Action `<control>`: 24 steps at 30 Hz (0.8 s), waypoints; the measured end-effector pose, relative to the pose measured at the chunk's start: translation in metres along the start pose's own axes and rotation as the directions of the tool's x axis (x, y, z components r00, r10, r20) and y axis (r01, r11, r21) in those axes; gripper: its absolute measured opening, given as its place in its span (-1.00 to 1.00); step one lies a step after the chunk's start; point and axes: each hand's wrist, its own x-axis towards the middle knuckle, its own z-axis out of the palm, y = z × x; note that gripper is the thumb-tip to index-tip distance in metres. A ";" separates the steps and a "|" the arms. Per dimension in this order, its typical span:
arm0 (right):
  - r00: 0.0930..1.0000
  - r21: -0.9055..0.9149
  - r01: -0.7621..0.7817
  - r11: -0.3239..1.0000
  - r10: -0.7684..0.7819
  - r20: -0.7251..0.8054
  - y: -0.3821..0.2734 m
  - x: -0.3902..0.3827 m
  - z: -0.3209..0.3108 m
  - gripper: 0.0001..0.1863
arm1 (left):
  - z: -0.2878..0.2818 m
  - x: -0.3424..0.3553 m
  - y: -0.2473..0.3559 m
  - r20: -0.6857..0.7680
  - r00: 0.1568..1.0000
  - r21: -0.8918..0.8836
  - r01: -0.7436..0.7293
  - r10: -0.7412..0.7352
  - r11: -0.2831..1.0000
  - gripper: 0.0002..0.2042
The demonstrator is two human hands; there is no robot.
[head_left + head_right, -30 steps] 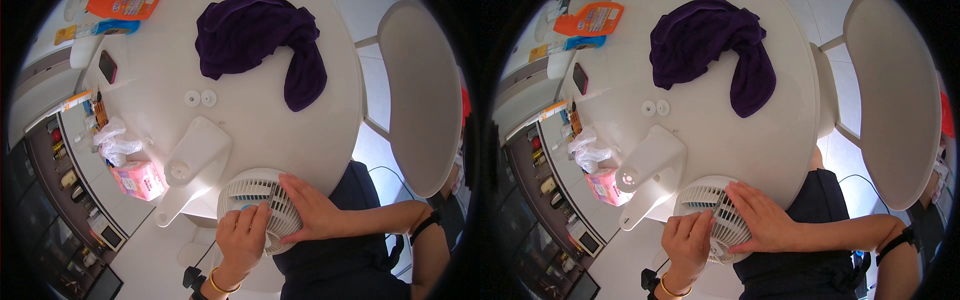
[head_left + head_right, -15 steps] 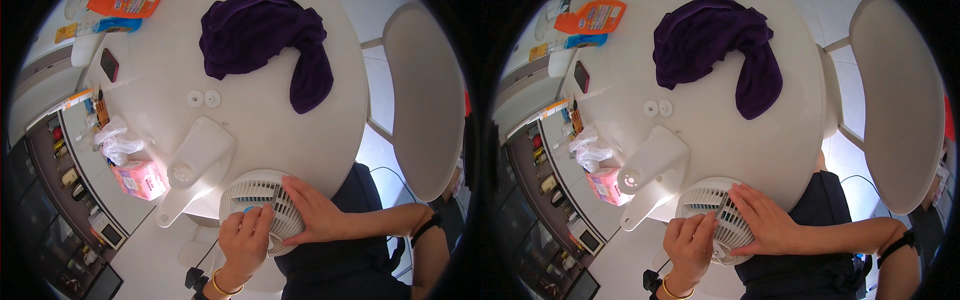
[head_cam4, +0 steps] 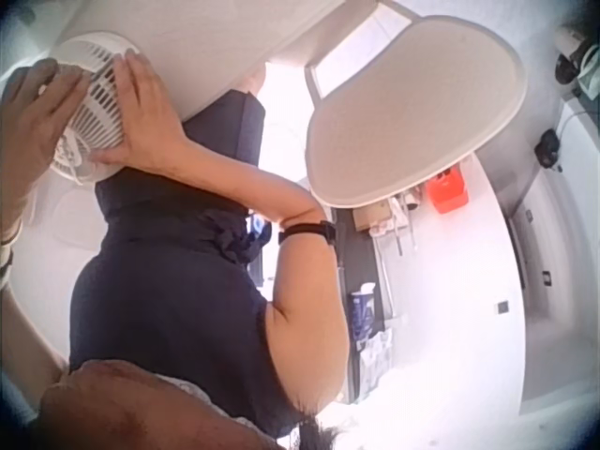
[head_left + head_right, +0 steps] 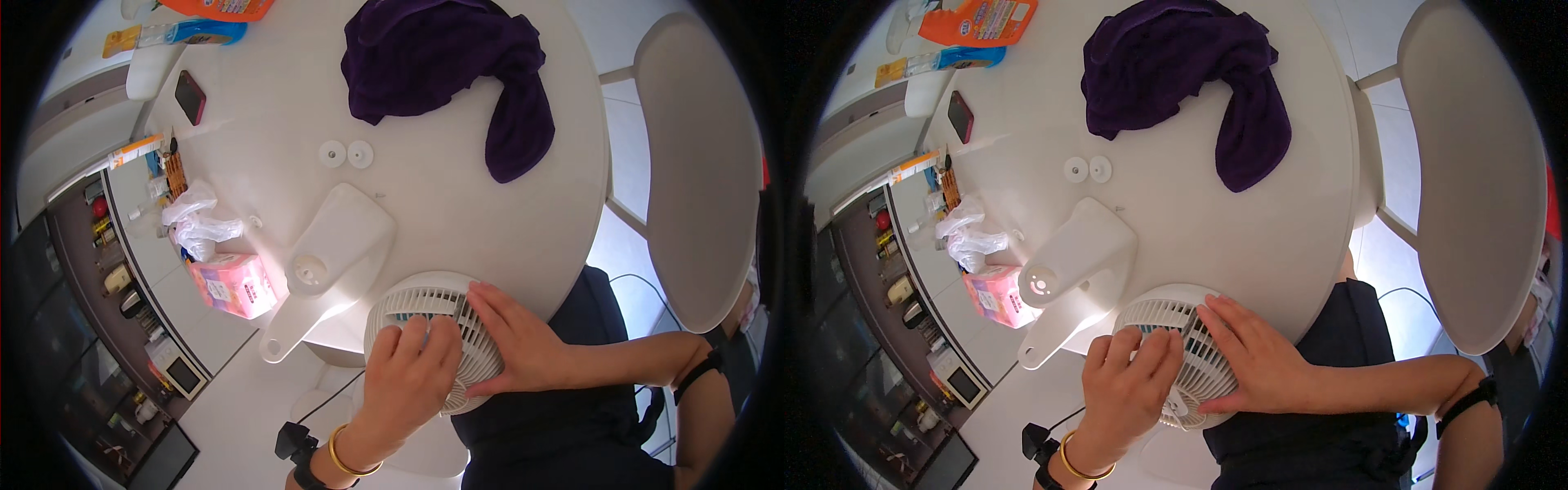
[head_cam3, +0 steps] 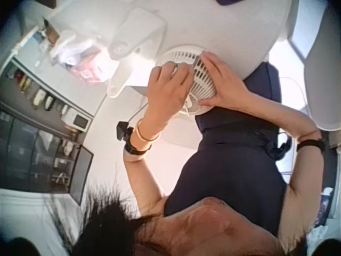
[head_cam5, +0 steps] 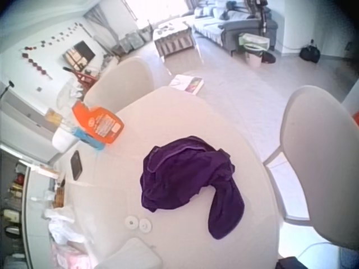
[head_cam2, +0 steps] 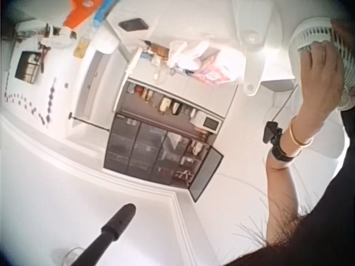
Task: Assembling and securing the components of a small white electric fan using a screwdriver-like tool.
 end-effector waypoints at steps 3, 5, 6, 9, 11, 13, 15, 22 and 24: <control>1.000 -0.016 0.008 1.000 -0.008 0.005 -0.002 0.000 -0.001 0.23 | -0.001 -0.002 0.007 0.022 0.998 -0.009 0.066 -0.066 0.998 -0.78; 1.000 -0.033 0.000 0.999 0.000 0.010 -0.002 0.001 -0.003 0.22 | 0.001 -0.002 0.012 0.035 0.994 0.004 0.103 -0.103 0.995 -0.78; 1.000 -0.033 0.003 0.999 -0.002 0.009 -0.003 0.001 -0.003 0.22 | 0.004 -0.003 0.013 0.011 0.995 0.060 0.098 -0.099 0.993 -0.79; 1.000 -0.044 0.007 0.999 -0.006 0.020 -0.003 0.002 -0.004 0.21 | 0.002 -0.003 0.013 0.036 0.998 0.113 0.056 -0.061 0.992 -0.81; 1.000 -0.059 0.013 0.998 -0.012 0.009 -0.002 0.001 -0.001 0.21 | 0.001 -0.004 0.008 0.083 0.996 0.108 0.020 -0.029 0.994 -0.83; 1.000 -0.068 0.016 0.998 -0.015 0.017 -0.003 0.002 -0.002 0.21 | 0.002 -0.004 0.001 0.127 0.981 0.274 -0.176 0.146 0.945 -0.81; 0.999 -0.076 0.022 0.997 -0.020 0.026 -0.004 0.002 -0.002 0.21 | 0.003 0.001 -0.005 0.079 0.978 0.336 -0.207 0.191 0.919 -0.81; 0.999 -0.084 -0.001 0.996 0.003 0.033 -0.003 0.001 -0.003 0.21 | 0.001 0.008 -0.008 0.141 0.963 0.406 -0.270 0.232 0.873 -0.79; 0.999 -0.085 -0.002 0.996 0.005 0.034 -0.003 0.000 -0.003 0.21 | 0.005 0.000 -0.005 0.147 0.956 0.393 -0.293 0.255 0.871 -0.82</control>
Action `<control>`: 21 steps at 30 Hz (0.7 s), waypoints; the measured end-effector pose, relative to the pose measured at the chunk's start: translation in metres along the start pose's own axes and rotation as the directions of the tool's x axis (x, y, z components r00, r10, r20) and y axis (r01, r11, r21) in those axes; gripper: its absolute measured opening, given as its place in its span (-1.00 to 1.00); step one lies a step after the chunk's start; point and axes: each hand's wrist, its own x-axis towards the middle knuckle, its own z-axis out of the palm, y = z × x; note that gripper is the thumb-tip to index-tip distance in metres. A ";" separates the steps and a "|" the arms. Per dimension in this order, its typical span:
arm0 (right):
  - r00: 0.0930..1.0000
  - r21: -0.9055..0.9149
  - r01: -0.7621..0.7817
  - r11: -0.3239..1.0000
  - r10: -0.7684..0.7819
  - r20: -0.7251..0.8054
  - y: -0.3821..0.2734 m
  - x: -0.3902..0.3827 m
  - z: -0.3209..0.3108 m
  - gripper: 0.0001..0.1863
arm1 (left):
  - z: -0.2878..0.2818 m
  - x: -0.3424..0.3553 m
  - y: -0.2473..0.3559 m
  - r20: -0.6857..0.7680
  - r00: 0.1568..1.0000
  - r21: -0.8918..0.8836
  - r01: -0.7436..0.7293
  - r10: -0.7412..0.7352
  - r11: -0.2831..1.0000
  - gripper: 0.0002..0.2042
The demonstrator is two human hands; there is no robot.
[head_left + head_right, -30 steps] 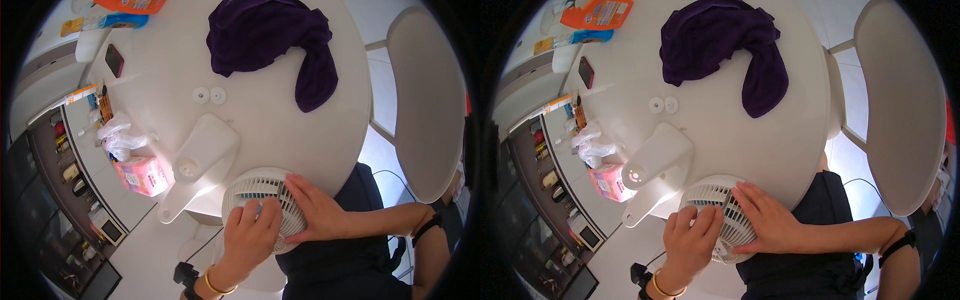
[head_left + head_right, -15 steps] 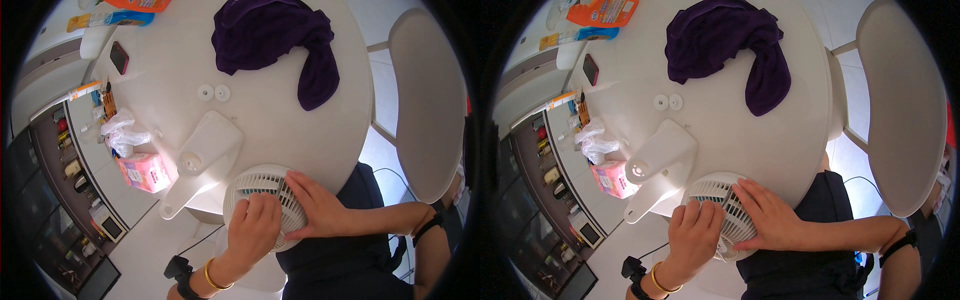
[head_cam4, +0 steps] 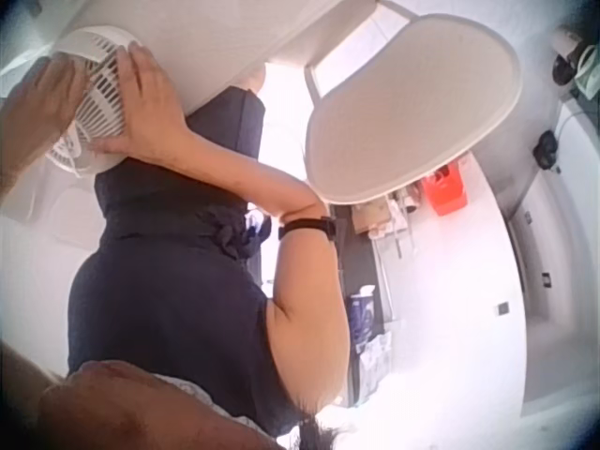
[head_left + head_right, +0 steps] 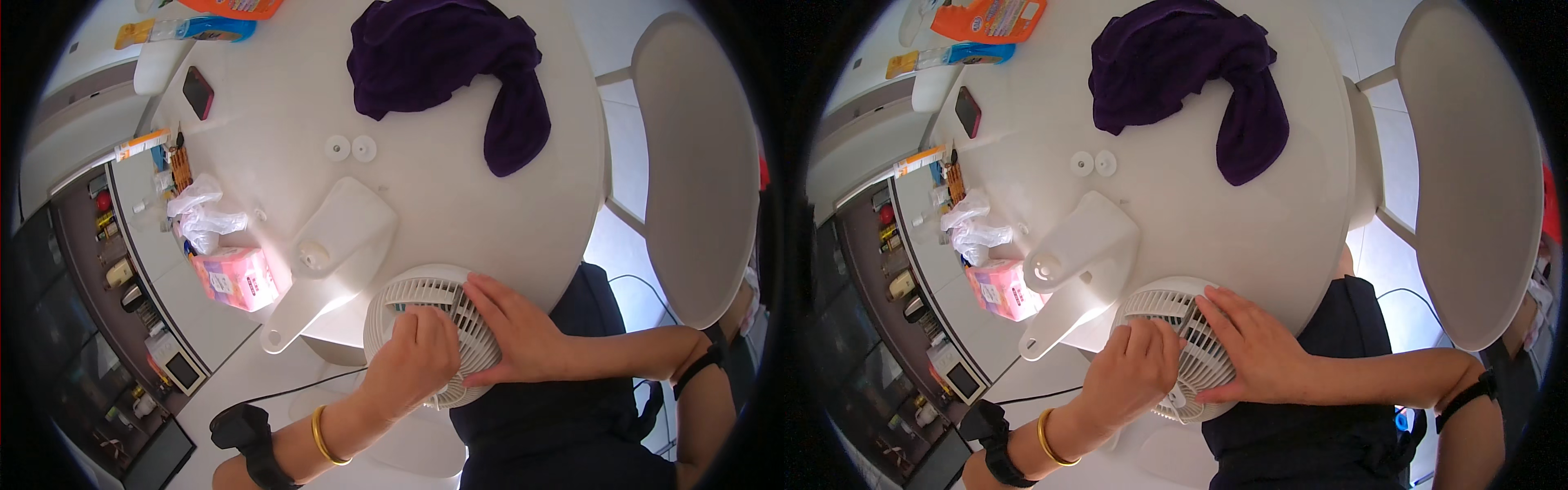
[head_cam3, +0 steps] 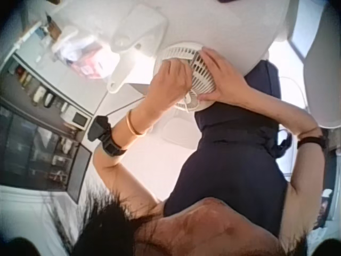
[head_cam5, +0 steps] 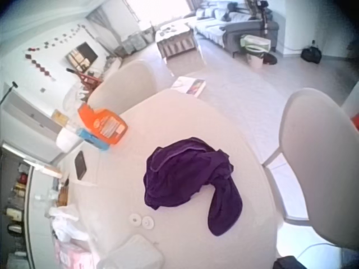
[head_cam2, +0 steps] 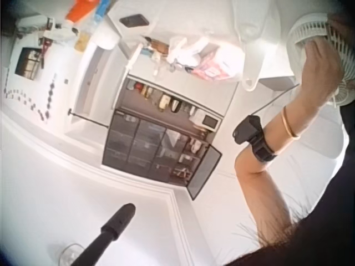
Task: Assembling and securing the components of a small white electric fan using a screwdriver-like tool.
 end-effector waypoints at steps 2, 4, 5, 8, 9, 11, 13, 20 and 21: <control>1.000 0.004 -0.013 1.000 0.013 -0.001 -0.001 0.000 0.000 0.21 | -0.001 -0.001 0.000 0.001 1.000 -0.008 -0.017 0.017 1.000 -0.86; 1.000 -0.002 -0.010 1.000 0.010 -0.002 0.000 -0.001 0.001 0.21 | -0.001 0.001 0.001 0.022 1.000 -0.104 0.010 -0.007 0.994 -0.93; 1.000 -0.010 -0.008 1.000 0.008 -0.004 0.000 -0.001 0.002 0.22 | -0.001 0.001 0.000 0.023 1.000 -0.104 0.011 -0.009 0.994 -0.93; 1.000 -0.027 0.003 1.000 -0.003 -0.003 -0.002 0.000 0.002 0.22 | -0.003 0.003 0.000 0.060 0.998 -0.113 0.011 -0.004 0.994 -0.90; 1.000 -0.026 0.006 1.000 -0.006 -0.001 -0.002 0.000 0.001 0.22 | -0.004 0.004 0.001 0.091 0.996 -0.147 0.033 -0.020 0.989 -0.90; 1.000 -0.027 -0.022 0.999 0.023 0.013 -0.003 -0.001 0.000 0.23 | -0.005 0.005 0.003 0.123 0.992 -0.176 0.057 -0.036 0.983 -0.87; 1.000 -0.025 -0.023 0.999 0.023 0.003 -0.002 -0.002 0.002 0.23 | -0.006 0.006 0.006 0.251 0.937 -0.440 0.333 -0.242 0.834 -0.76; 1.000 -0.046 -0.008 0.999 0.008 -0.005 -0.002 -0.001 0.004 0.24 | -0.023 0.023 0.009 0.495 0.818 -0.350 0.497 -0.293 0.794 -0.67; 1.000 -0.046 -0.007 0.999 0.007 -0.005 -0.001 -0.002 0.004 0.24 | -0.024 0.026 0.008 0.553 0.787 -0.370 0.528 -0.275 0.765 -0.67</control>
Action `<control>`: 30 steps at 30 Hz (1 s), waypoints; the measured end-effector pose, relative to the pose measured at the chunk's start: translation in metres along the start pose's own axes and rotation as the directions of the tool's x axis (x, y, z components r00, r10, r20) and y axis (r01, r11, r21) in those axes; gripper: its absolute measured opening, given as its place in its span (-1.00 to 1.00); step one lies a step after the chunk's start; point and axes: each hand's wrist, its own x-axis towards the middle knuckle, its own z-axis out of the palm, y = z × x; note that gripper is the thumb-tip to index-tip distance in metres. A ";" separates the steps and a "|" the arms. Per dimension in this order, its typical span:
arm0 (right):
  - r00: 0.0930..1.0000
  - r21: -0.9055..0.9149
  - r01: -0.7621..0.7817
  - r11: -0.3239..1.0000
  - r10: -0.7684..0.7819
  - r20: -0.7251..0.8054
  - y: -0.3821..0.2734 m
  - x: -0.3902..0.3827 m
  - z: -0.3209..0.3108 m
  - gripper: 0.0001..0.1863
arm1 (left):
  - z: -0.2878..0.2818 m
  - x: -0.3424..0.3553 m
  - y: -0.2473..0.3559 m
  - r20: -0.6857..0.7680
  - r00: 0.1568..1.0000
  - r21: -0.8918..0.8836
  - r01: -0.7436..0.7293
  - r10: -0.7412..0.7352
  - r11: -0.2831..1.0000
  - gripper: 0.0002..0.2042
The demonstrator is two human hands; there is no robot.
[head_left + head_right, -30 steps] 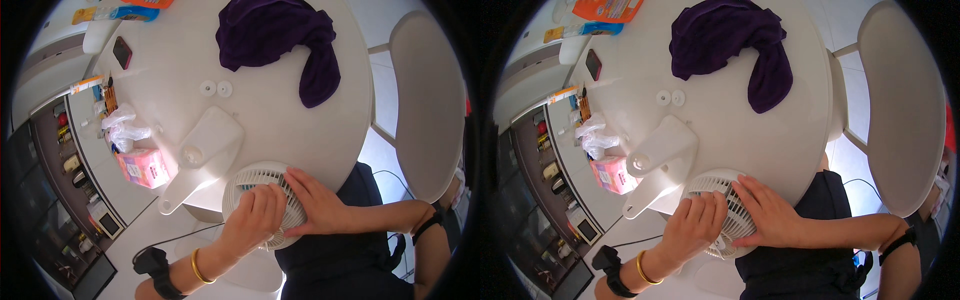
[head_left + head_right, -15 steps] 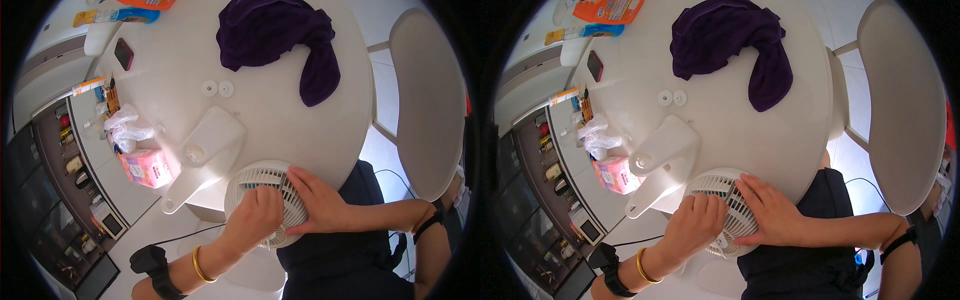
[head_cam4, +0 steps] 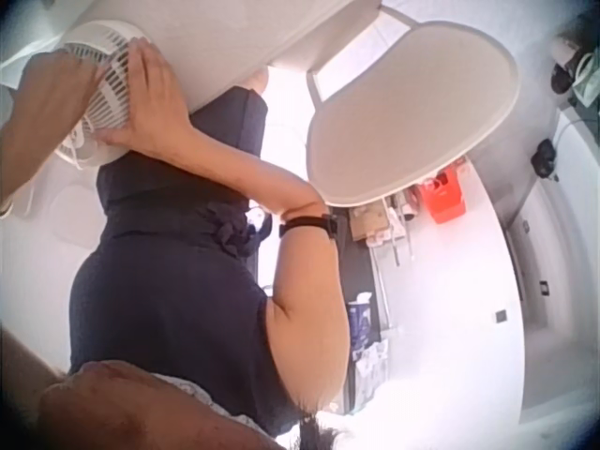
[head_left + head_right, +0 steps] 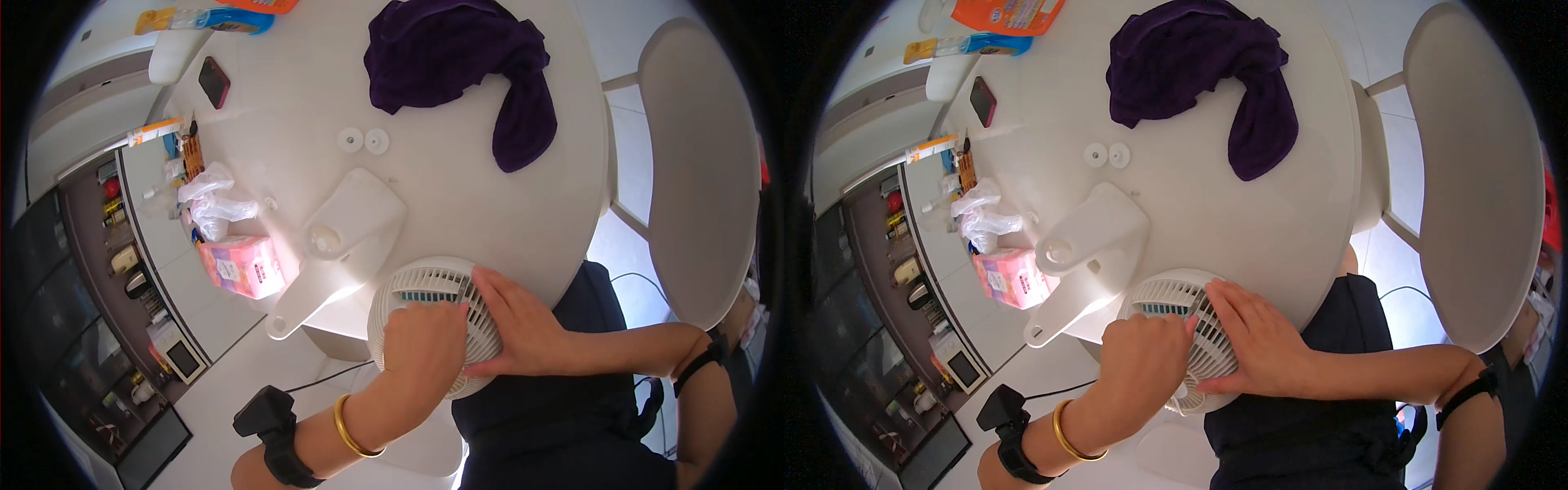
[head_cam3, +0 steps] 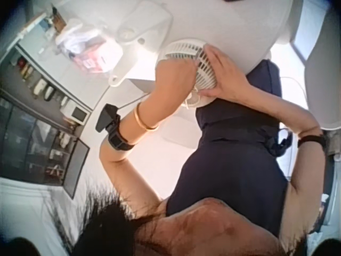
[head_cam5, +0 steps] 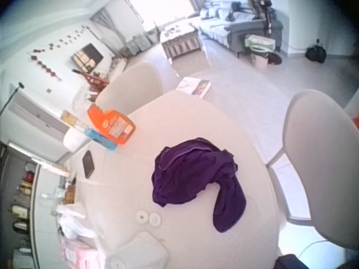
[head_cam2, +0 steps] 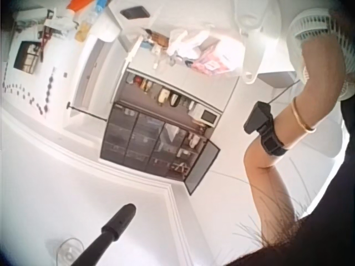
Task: Assembling and securing the components of a small white electric fan using a screwdriver-like tool.
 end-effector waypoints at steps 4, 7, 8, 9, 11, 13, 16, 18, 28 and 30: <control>1.000 -0.005 0.016 1.000 -0.016 -0.025 0.002 -0.001 0.001 0.23 | -0.004 0.002 0.000 0.031 0.999 -0.051 -0.008 0.009 0.999 -0.65; 0.999 0.004 0.037 0.999 -0.037 -0.029 -0.002 0.000 0.001 0.23 | -0.012 -0.003 0.002 0.127 0.990 -0.078 0.068 -0.058 0.995 -0.60; 0.999 0.002 0.039 0.999 -0.039 -0.029 -0.003 0.000 0.001 0.23 | -0.012 -0.003 0.001 0.125 0.990 -0.074 0.076 -0.066 0.994 -0.60; 0.998 0.005 0.050 0.999 -0.050 -0.029 -0.005 0.001 0.002 0.23 | -0.011 -0.004 0.000 0.131 0.986 -0.130 0.124 -0.107 0.984 -0.58; 0.999 -0.006 0.032 0.999 -0.032 -0.039 0.001 -0.001 0.001 0.23 | 0.001 0.006 0.000 0.140 0.984 -0.199 0.139 -0.112 0.970 -0.56; 0.998 -0.013 0.036 0.999 -0.037 -0.050 0.004 -0.003 0.001 0.23 | 0.006 0.010 0.001 0.199 0.952 -0.390 0.294 -0.232 0.872 -0.51; 0.997 -0.012 0.058 0.998 -0.058 -0.059 0.002 -0.003 0.002 0.24 | 0.003 0.011 -0.008 0.441 0.878 -0.685 0.463 -0.186 0.562 -0.43; 0.996 -0.008 0.066 0.998 -0.066 -0.055 0.002 -0.002 0.003 0.24 | 0.003 0.013 -0.008 0.542 0.819 -0.718 0.568 -0.189 0.401 -0.44; 0.956 -0.078 0.237 0.968 -0.246 -0.157 0.001 0.014 -0.021 -0.21 | 0.006 0.014 -0.014 0.725 0.689 -0.686 0.719 -0.020 -0.109 -0.49; 0.942 -0.089 0.293 0.952 -0.304 -0.146 -0.002 0.017 -0.027 -0.32 | 0.007 0.013 -0.018 0.717 0.696 -0.696 0.715 -0.025 -0.067 -0.50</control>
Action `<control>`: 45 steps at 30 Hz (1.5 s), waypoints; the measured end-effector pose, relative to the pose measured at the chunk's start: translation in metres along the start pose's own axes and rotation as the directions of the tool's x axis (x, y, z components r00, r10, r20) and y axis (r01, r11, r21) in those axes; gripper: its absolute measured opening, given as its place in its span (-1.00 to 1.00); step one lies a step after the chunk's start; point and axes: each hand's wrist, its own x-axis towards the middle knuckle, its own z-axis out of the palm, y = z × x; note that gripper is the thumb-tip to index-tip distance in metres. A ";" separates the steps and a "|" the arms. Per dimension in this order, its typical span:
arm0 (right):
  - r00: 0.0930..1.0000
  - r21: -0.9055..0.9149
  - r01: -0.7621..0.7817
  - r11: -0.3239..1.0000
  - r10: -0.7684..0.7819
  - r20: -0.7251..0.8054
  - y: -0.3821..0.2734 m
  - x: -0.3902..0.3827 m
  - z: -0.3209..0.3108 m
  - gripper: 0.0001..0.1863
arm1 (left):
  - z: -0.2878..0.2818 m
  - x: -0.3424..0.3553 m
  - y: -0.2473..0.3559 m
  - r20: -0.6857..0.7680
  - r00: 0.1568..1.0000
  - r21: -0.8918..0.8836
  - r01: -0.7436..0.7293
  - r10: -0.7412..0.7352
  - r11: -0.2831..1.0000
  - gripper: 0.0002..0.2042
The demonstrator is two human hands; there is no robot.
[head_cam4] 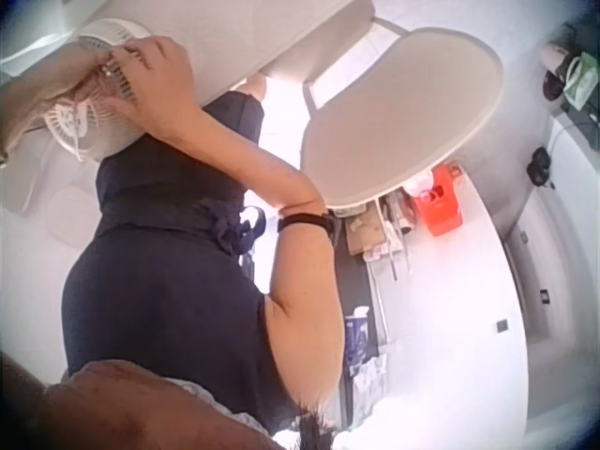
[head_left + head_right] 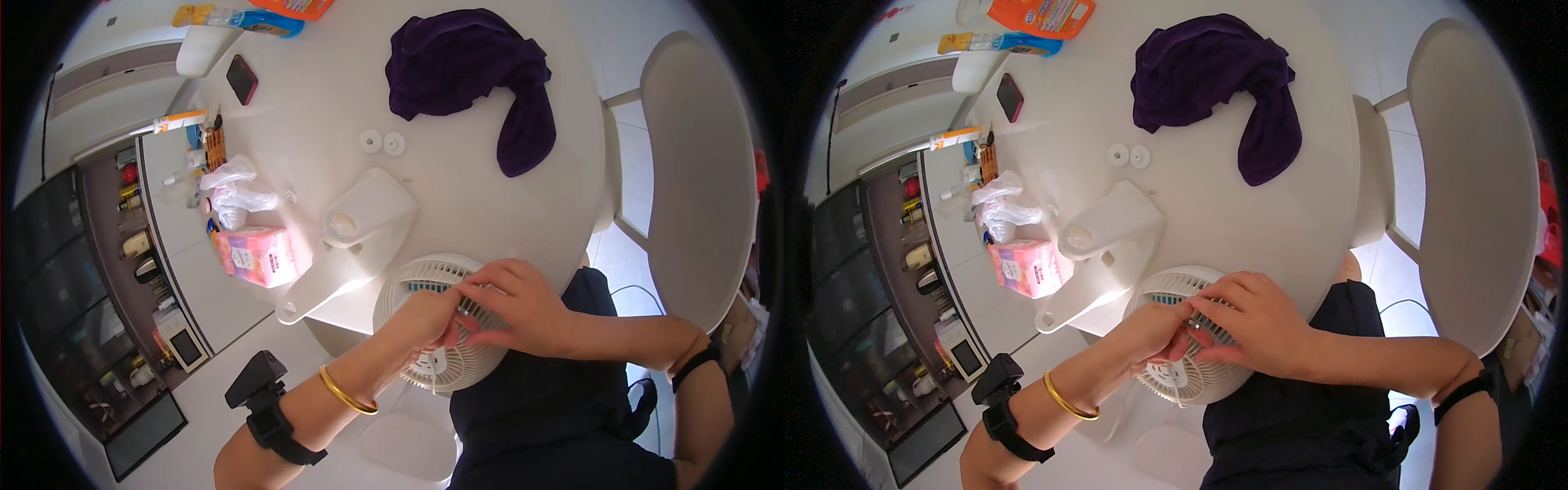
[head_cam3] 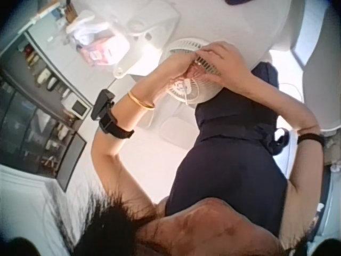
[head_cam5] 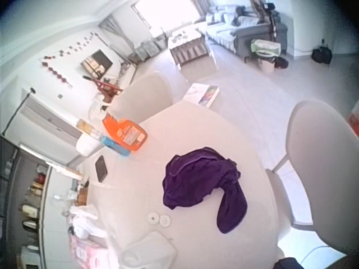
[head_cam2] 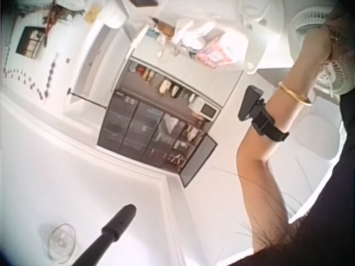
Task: Assembling and securing the components of a small white electric fan using a screwdriver-like tool.
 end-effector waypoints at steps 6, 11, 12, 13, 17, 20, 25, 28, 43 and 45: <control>0.999 -0.072 -0.022 0.997 0.020 -0.032 -0.008 0.008 -0.003 -0.58 | -0.002 0.001 0.001 -0.051 0.999 0.134 -0.005 0.012 0.991 -0.46; 1.000 -0.195 0.014 0.981 -0.016 -0.008 -0.011 0.011 0.003 -0.71 | -0.002 0.011 -0.012 -0.006 0.996 0.038 -0.088 0.089 0.995 -0.45; 1.000 -0.197 0.013 0.980 -0.014 -0.006 -0.012 0.010 0.004 -0.71 | 0.001 0.013 -0.018 -0.057 0.977 0.062 -0.200 0.203 0.978 -0.45; 1.000 -0.214 0.010 0.977 -0.011 -0.002 -0.013 0.010 0.002 -0.71 | 0.004 0.011 -0.018 -0.105 0.942 0.090 -0.309 0.318 0.947 -0.44; 0.997 -0.207 -0.074 0.976 0.080 0.022 -0.022 0.018 -0.007 -0.74 | 0.001 -0.009 -0.024 -0.080 0.946 0.096 -0.308 0.315 0.947 -0.48; 0.970 -0.044 -0.225 0.973 0.228 0.085 -0.022 0.022 -0.007 -0.74 | 0.000 -0.021 -0.054 -0.259 0.679 0.328 -0.608 0.687 0.723 -0.56; 0.964 -0.105 -0.162 0.981 0.180 0.196 -0.032 0.028 -0.016 -0.72 | 0.013 0.005 -0.114 -0.501 -0.047 0.751 -0.520 0.864 0.407 -0.79; 0.958 -0.256 -0.017 0.967 0.089 0.272 -0.029 0.039 -0.014 -0.72 | 0.019 0.047 -0.134 -0.555 -0.121 0.724 -0.556 0.823 0.407 -0.66; 0.373 -0.248 0.755 0.607 -0.087 0.924 -0.054 0.136 -0.046 -0.62 | 0.014 0.059 -0.144 -0.557 -0.168 0.739 -0.546 0.813 0.394 -0.66; 0.295 -0.220 0.774 0.594 -0.030 0.955 -0.058 0.137 -0.043 -0.61 | 0.014 0.060 -0.143 -0.558 -0.166 0.742 -0.539 0.813 0.398 -0.66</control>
